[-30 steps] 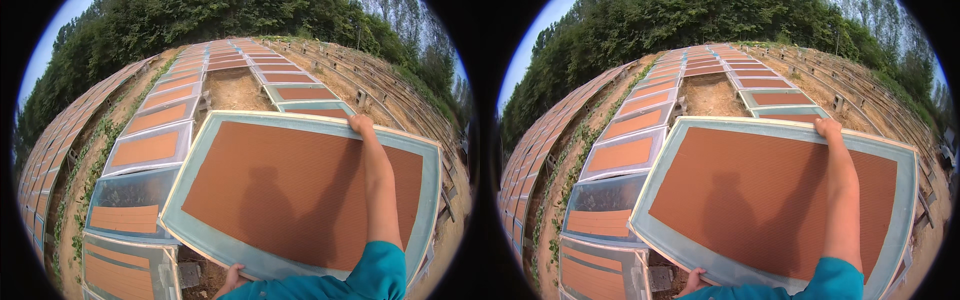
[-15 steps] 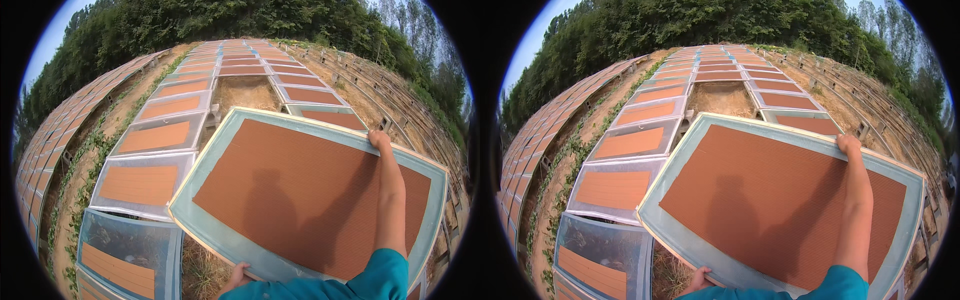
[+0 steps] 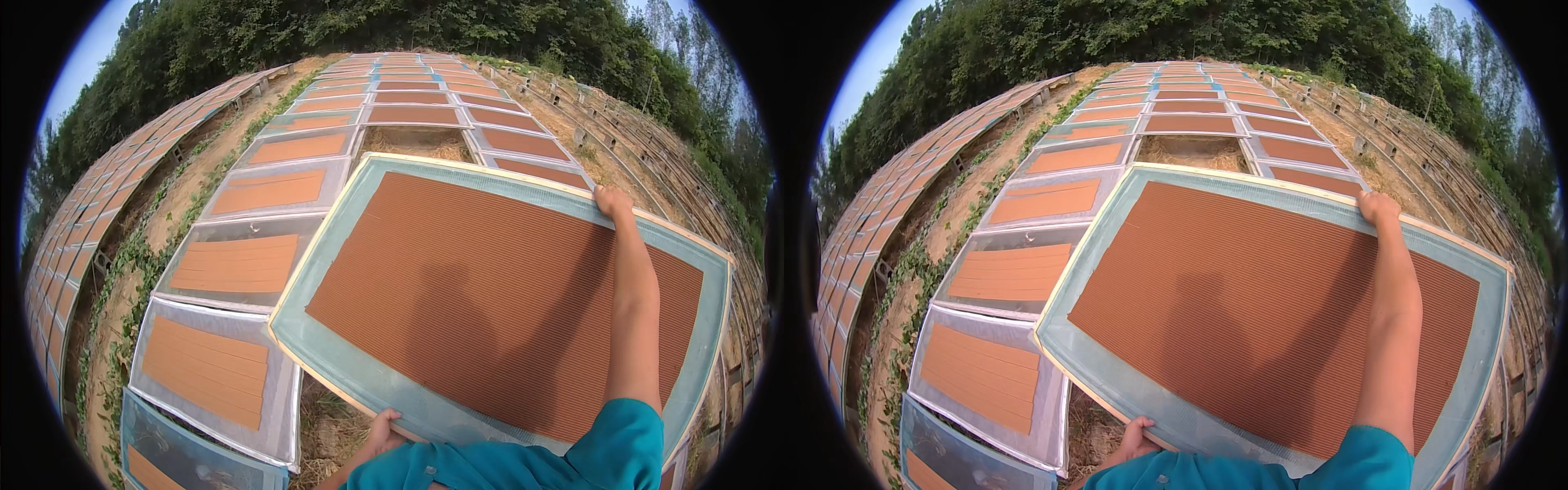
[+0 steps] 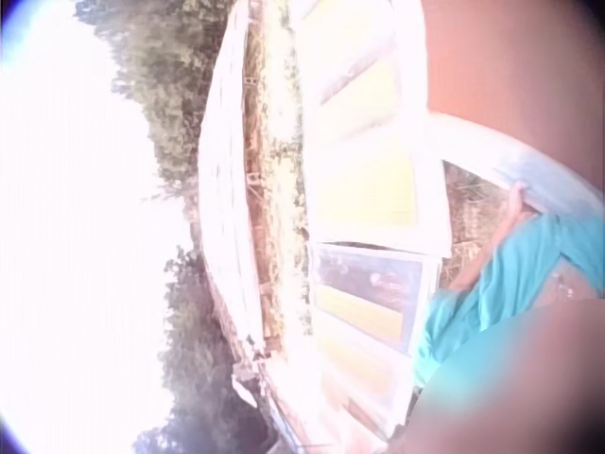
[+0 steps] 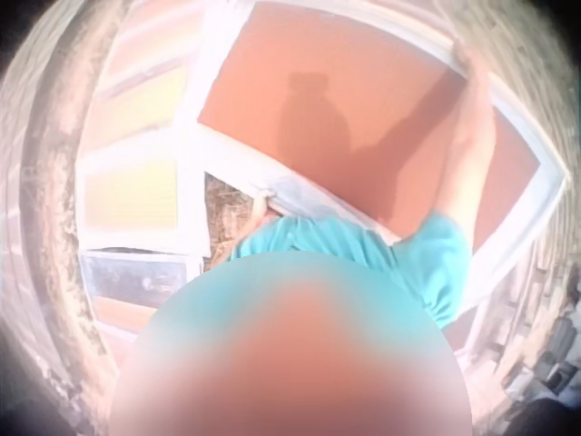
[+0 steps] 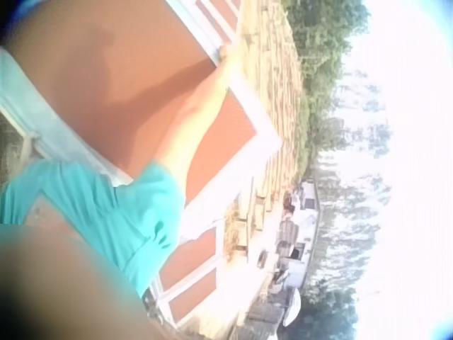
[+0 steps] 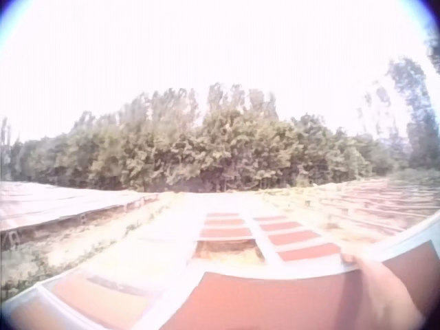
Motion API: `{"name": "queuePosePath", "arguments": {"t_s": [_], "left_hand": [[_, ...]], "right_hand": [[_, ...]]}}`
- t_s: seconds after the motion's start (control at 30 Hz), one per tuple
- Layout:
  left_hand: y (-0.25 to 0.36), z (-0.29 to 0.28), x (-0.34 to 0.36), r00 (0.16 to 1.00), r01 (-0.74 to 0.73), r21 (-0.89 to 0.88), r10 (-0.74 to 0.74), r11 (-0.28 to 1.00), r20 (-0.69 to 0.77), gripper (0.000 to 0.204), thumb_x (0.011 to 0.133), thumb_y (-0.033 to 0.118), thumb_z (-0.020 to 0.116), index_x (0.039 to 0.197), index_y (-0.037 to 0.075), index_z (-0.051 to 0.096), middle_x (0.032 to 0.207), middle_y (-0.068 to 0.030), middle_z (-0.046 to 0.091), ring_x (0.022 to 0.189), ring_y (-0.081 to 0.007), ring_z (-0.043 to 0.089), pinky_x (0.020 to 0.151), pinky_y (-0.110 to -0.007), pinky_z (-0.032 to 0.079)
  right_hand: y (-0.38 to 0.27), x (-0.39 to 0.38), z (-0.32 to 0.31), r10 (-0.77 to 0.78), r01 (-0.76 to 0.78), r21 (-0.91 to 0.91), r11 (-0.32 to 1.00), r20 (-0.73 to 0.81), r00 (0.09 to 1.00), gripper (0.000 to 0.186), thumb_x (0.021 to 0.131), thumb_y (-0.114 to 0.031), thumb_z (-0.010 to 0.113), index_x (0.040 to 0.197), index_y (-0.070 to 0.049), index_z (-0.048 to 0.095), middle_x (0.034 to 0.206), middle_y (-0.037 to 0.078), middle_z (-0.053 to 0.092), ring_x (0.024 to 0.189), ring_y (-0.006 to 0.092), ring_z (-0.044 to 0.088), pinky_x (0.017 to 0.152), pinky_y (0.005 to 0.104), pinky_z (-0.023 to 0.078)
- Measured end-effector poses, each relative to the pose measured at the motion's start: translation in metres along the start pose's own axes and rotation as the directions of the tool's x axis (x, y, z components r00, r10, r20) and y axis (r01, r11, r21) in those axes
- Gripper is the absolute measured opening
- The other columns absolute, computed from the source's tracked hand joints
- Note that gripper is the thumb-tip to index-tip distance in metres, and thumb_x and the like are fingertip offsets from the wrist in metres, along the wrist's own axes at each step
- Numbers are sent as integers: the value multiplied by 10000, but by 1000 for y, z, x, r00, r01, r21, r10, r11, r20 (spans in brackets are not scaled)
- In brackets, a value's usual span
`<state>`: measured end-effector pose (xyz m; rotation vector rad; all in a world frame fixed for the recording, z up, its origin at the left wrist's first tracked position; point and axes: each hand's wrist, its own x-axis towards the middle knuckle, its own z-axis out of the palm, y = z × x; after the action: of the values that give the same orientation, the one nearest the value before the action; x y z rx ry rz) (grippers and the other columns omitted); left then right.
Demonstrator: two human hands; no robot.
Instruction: The person repeatedly picks up large rectangular trays with brown mesh centers from a stack and places them onto a long, inclined drying rack. The person walks back and forth between the stack and the rack, filling the rack with trays one by one.
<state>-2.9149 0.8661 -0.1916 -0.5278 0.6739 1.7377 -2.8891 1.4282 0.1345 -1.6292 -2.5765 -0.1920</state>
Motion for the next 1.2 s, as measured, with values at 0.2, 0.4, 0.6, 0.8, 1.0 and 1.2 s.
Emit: {"name": "queuePosePath", "arguments": {"t_s": [0.2,0.4,0.6,0.8,1.0,1.2], "left_hand": [[162,104,135,999,34,-39,-34,999,4,649,674,128,455,1275,8,242,1285,-195,320,1178,-376,311,992,-528,233],[286,207,249,996,16,59,-11,998,-87,714,650,145,467,1310,33,220,1336,-191,279,1202,-379,284,989,-545,222],[426,324,415,991,130,-1,-130,992,-30,719,643,157,469,1306,22,228,1332,-191,287,1204,-381,279,996,-547,200],[519,389,543,1000,0,-59,-1,998,-11,678,637,148,468,1271,1,279,1320,-189,313,1195,-376,302,1011,-520,205],[664,431,676,1000,20,-143,-23,989,-20,626,664,123,458,1248,-8,272,1276,-201,333,1152,-366,339,994,-507,243],[828,498,788,990,65,-189,-87,980,-112,603,675,103,440,1246,6,270,1251,-193,344,1142,-366,347,974,-530,269]], "right_hand": [[-91,185,47,32,-34,-22,999,-94,995,538,825,-365,232,1008,-13,596,1101,209,538,1047,327,508,899,398,378],[-151,365,63,80,-80,-33,996,-17,997,545,816,-377,247,1041,-18,589,1118,205,531,1051,341,504,902,407,377],[-242,589,86,53,-58,-55,997,-88,995,505,830,-349,246,1003,-39,606,1104,181,545,1045,327,507,894,406,379],[-344,759,78,-71,64,-130,989,-50,996,493,835,-333,246,1027,-43,595,1113,169,544,1035,319,513,891,407,380],[-503,947,148,-86,85,-133,988,-3,996,495,838,-333,244,1047,-41,585,1125,165,541,1067,317,496,903,402,375],[-640,1085,173,-86,85,-134,987,4,996,512,837,-349,242,1059,-38,583,1128,179,536,1072,314,497,907,399,375]]}}
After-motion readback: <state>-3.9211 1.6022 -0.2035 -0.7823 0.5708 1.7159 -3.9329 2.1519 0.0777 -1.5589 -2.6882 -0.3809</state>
